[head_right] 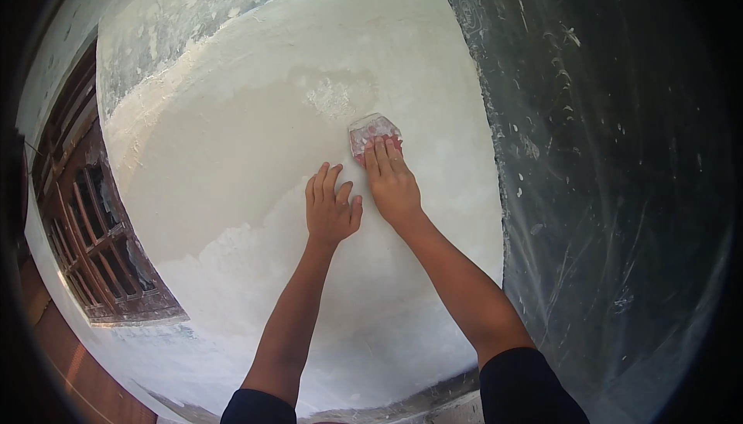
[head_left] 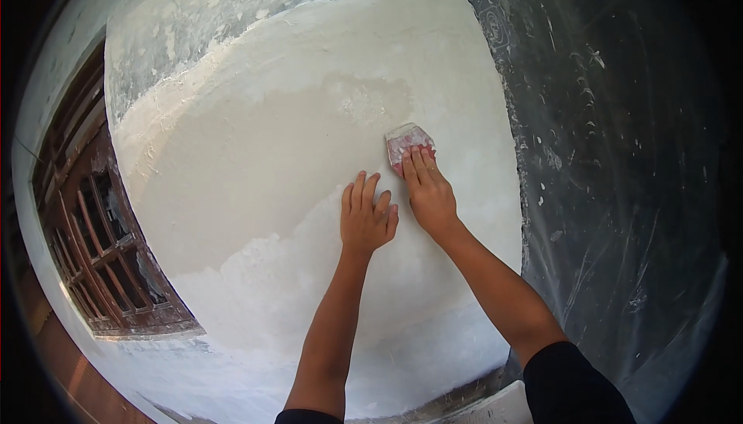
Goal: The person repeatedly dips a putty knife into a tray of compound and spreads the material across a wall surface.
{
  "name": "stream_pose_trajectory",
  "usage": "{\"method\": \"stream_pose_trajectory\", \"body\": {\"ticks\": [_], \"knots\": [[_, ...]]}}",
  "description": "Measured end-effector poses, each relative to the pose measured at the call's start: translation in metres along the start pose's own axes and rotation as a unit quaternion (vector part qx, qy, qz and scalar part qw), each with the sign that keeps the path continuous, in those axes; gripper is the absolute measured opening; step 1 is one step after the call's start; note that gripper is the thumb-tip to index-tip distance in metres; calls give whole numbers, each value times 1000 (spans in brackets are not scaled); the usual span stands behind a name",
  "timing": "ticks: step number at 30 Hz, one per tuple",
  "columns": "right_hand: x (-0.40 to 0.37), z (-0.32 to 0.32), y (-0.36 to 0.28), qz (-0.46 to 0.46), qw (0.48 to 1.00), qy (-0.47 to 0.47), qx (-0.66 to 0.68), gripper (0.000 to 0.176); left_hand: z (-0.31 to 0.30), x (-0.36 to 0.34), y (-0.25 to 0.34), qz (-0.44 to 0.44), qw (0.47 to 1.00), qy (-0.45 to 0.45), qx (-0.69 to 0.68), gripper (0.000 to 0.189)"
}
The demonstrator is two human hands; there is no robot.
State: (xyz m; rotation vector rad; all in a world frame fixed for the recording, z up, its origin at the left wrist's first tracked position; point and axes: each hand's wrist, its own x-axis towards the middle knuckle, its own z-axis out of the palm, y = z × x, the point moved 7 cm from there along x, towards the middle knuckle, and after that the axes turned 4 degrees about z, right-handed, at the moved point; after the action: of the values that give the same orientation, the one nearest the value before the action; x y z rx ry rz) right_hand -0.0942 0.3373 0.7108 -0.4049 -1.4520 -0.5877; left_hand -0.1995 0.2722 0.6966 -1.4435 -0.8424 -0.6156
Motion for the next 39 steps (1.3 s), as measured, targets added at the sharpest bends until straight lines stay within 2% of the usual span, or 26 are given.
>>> {"method": "stream_pose_trajectory", "body": {"ticks": [4, 7, 9, 10, 12, 14, 16, 18, 20, 23, 24, 26, 28, 30, 31, 32, 34, 36, 37, 38, 39], "knots": [[-3, 16, -11, -1, 996, -37, -86, 48, -3, 0, -1, 2, 1000, 7, 11, 31], [-8, 19, -13, -8, 987, -80, -141, 54, -2, 1, -1, 10, 1000, 14, 6, 31], [-20, 16, -18, -32, 974, -87, -208, 43, -4, 1, 0, 15, 1000, 16, 0, 31], [-27, 5, -16, -30, 973, -94, -209, 43, -4, 2, 2, 21, 1000, -2, -1, 32], [-22, -43, -1, -7, 997, -42, -64, 37, -3, 6, 4, 28, 1000, -11, 4, 32], [-2, -75, 10, 19, 999, -26, -23, 32, 3, 5, 9, 53, 996, -68, 8, 43], [19, -78, 42, 142, 986, -45, 77, 33, 0, 9, 13, 63, 993, -99, 9, 48], [44, -66, 74, 254, 934, 0, 252, 40, -1, 14, 16, 73, 989, -131, 11, 54], [72, -57, 83, 224, 925, -12, 307, 46, 5, 14, 19, 90, 976, -197, -5, 60], [98, -42, 74, 186, 909, -28, 373, 55, 8, 13, 19, 101, 972, -212, -16, 60], [103, -39, 69, 185, 908, -26, 374, 55, 9, 13, 19, 102, 972, -212, -14, 60], [109, -26, 56, 169, 912, -97, 362, 58, 10, 13, 18, 96, 971, -218, -23, 61], [106, -1, 62, 146, 915, -86, 367, 61, 10, 13, 18, 96, 971, -219, -23, 61], [102, 7, 90, 174, 929, -7, 326, 62, 10, 13, 18, 97, 970, -223, -24, 61], [103, -7, 106, 236, 927, 32, 289, 64, 11, 13, 18, 96, 971, -217, -24, 61], [102, -21, 117, 259, 919, 82, 286, 63, 10, 13, 18, 94, 972, -212, -25, 61], [100, -26, 108, 262, 882, 92, 382, 63, 10, 12, 16, 91, 973, -212, -25, 61], [98, -11, 70, 151, 919, 3, 364, 60, 10, 13, 18, 86, 973, -211, -32, 61], [98, -6, 56, 149, 927, -52, 339, 60, 9, 13, 18, 86, 973, -211, -32, 61], [99, -1, 64, 150, 927, -51, 339, 60, 9, 14, 17, 88, 973, -211, -31, 61], [100, 2, 88, 203, 928, 20, 312, 60, 9, 13, 17, 89, 973, -212, -30, 61]]}}
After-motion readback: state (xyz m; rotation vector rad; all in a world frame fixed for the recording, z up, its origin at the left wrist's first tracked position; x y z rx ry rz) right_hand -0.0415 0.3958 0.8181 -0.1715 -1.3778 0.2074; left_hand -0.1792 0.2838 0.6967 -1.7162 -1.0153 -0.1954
